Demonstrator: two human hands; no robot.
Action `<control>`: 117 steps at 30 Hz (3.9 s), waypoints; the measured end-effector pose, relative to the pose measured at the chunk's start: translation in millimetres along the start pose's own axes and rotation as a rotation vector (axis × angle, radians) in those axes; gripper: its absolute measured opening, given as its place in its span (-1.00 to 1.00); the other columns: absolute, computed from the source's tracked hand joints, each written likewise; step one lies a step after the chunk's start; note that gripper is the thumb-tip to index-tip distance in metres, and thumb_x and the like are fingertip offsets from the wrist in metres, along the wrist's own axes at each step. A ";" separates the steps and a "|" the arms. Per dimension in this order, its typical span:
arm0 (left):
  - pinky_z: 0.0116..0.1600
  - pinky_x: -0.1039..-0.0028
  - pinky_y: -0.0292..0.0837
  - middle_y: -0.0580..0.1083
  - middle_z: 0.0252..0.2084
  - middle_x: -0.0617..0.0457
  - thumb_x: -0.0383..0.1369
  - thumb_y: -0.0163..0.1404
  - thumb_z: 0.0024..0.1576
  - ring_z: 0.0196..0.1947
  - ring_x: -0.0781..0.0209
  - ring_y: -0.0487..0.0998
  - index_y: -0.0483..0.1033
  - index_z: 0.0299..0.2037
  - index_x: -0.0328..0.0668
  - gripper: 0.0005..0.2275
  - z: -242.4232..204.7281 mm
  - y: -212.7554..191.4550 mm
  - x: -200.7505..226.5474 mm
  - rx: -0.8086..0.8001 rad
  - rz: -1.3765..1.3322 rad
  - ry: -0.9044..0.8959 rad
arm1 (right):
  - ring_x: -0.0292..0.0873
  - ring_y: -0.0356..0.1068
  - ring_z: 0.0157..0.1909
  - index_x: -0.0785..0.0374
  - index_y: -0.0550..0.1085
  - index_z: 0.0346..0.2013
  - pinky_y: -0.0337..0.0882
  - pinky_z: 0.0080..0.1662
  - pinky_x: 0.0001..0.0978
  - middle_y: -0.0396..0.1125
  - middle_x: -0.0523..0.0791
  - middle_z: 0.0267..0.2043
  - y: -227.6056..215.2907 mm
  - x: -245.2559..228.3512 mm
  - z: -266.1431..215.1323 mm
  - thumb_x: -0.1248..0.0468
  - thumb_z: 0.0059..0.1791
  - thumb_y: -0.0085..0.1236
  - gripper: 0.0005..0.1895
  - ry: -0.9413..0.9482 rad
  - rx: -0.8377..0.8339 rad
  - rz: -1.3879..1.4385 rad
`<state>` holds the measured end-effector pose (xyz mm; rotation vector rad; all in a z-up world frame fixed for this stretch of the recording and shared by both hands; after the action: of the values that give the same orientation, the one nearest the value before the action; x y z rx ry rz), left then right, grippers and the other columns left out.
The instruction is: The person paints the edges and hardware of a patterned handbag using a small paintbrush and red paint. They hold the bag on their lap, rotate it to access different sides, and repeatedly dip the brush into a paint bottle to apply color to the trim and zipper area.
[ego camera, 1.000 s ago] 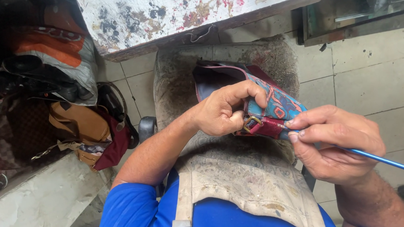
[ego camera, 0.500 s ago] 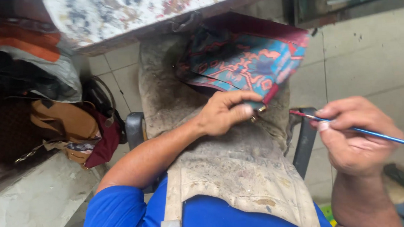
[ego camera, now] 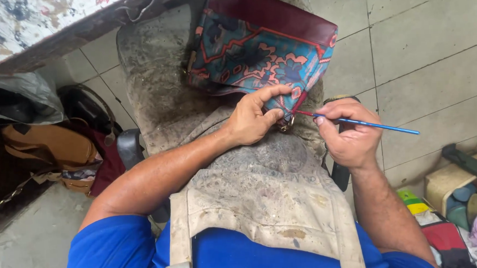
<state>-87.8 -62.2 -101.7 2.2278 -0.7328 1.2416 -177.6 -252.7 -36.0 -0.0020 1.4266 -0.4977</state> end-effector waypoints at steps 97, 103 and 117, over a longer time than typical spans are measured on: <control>0.34 0.03 0.34 0.54 0.18 -0.13 -0.46 0.10 0.13 0.34 -0.16 0.39 0.47 0.27 0.00 -0.55 -5.3 -8.3 -1.1 -0.059 0.041 0.094 | 0.04 0.48 -0.42 0.38 0.49 -0.49 0.48 -0.39 -0.29 0.43 0.08 -0.45 8.4 -22.8 27.3 0.67 -0.14 0.18 -0.82 -0.155 -0.163 -0.220; 0.37 0.06 0.30 0.53 0.19 -0.15 -0.47 0.10 0.14 0.36 -0.14 0.37 0.47 0.27 -0.03 -0.56 -6.5 -10.4 0.5 -0.070 0.013 0.079 | 0.04 0.46 -0.41 0.38 0.49 -0.46 0.51 -0.32 -0.26 0.42 0.08 -0.45 7.1 -18.6 27.8 0.68 -0.15 0.15 -0.82 -0.205 -0.153 -0.143; 0.37 0.08 0.29 0.53 0.18 -0.14 -0.48 0.12 0.13 0.36 -0.12 0.38 0.48 0.26 -0.05 -0.56 -5.9 -11.9 -4.9 -0.052 0.000 0.080 | 0.09 0.49 -0.38 0.40 0.46 -0.47 0.42 -0.40 -0.26 0.43 0.13 -0.42 -2.4 21.6 14.3 0.60 -0.06 0.33 -0.80 -0.188 0.025 -0.126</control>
<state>-85.8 -48.6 -105.0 2.1240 -0.7257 1.2885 -163.6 -266.1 -53.3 -0.1165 1.2408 -0.6026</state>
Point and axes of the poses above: each hand's wrist, its own z-axis towards the middle knuckle, its own y-axis out of the palm, x = y × z, the point moved 1 cm from there along z, towards the middle knuckle
